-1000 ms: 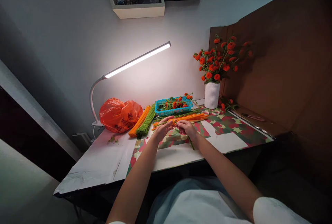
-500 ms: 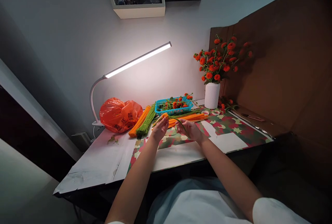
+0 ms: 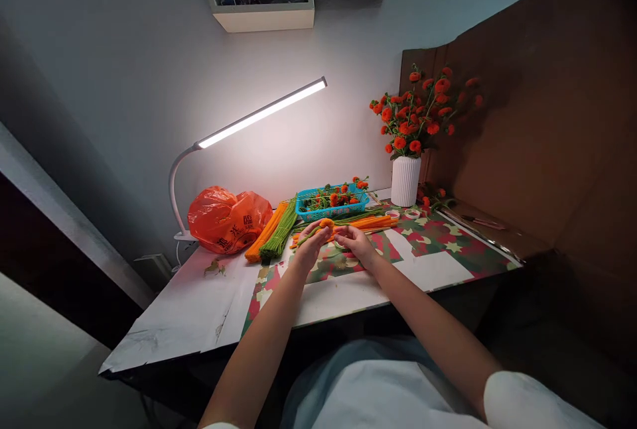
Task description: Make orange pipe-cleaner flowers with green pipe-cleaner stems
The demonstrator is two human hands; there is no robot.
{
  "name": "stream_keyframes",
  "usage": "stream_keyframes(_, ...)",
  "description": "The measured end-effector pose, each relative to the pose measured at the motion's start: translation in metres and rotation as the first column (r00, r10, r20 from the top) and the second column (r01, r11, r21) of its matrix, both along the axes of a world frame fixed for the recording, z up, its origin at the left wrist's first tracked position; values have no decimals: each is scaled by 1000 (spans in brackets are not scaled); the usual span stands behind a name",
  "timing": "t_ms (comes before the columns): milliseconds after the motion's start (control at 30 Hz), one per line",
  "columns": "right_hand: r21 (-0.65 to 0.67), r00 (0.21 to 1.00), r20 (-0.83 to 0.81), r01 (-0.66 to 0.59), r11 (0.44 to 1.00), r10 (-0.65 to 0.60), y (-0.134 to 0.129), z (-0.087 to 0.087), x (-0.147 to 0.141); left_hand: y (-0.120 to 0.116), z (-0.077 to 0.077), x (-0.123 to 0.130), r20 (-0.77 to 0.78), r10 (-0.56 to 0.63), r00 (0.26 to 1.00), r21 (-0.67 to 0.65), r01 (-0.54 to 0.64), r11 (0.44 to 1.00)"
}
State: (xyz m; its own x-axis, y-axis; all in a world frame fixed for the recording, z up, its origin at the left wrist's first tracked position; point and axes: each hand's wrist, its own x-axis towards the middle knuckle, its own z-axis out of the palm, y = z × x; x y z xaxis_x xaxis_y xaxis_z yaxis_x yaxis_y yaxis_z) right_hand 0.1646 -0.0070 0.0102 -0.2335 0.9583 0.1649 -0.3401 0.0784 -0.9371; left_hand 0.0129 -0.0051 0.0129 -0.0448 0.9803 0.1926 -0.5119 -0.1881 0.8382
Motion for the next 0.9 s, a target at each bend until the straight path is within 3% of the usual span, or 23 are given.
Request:
stream_keyframes(133,77,996,-67,61,995,-56,-2,1,-4,-4,-5,7,-132,-30,991,45,37,998)
stream_keyframes(433,63,990,-118,86,994,-78,-2,-1,-2,-4,-7,8,-240,-75,968,18,82,996)
stream_keyframes(567,63,991,-125,59,996,-50,-2,0,-1,-6,-5,10,-182,-65,981,2,67,998)
stream_keyframes(700,-35,978,-205,25,999,-31,-2,2,-1,-5,-4,12,-108,-56,993,-13,55,998)
stream_keyframes(900,-122,937,-332,-157,980,109,-2,0,-1,-2,-8,7,9,-130,991,-82,130,988)
